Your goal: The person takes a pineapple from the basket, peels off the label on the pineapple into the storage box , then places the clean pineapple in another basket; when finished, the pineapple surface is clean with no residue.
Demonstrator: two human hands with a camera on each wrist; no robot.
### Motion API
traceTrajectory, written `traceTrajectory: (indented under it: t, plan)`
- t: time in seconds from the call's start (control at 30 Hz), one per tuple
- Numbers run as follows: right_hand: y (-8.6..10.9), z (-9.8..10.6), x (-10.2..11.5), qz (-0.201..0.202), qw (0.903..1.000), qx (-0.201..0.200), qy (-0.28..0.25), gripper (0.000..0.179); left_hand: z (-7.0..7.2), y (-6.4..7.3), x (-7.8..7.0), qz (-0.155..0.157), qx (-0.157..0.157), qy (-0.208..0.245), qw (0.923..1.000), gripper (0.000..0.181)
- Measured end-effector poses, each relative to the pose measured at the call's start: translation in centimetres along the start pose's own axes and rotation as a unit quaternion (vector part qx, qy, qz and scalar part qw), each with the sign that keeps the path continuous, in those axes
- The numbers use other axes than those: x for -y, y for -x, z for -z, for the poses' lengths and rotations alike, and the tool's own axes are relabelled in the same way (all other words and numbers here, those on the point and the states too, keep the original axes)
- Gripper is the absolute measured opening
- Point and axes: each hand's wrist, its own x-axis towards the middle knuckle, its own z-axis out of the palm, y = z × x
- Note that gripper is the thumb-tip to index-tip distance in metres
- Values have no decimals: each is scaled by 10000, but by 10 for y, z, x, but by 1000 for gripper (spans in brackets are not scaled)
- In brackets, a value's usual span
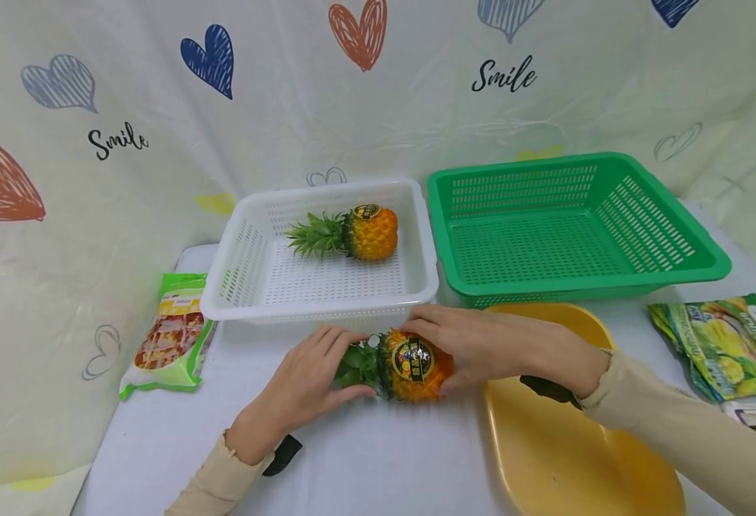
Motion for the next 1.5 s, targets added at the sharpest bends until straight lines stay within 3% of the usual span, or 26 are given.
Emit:
traceTrajectory:
  t: [0.3,0.53,0.93,1.13,1.5]
  plan:
    - [14,24,7,186,9986,-416,260,62,-1,2,3,204,150,301,9992,78]
    - [7,42,12,651,9947,-685,400,41,0,0,5,324,292,457,9980,78]
    - [-25,40,13,1161,9912,-143,628,30,3,-4,7,583,594,951,9920,78]
    - [-33,37,15,972,9927,213,684,33,4,-4,6,572,645,916,9921,78]
    - [-39,32,13,822,9932,488,669,35,3,-3,4,556,665,862,9925,78]
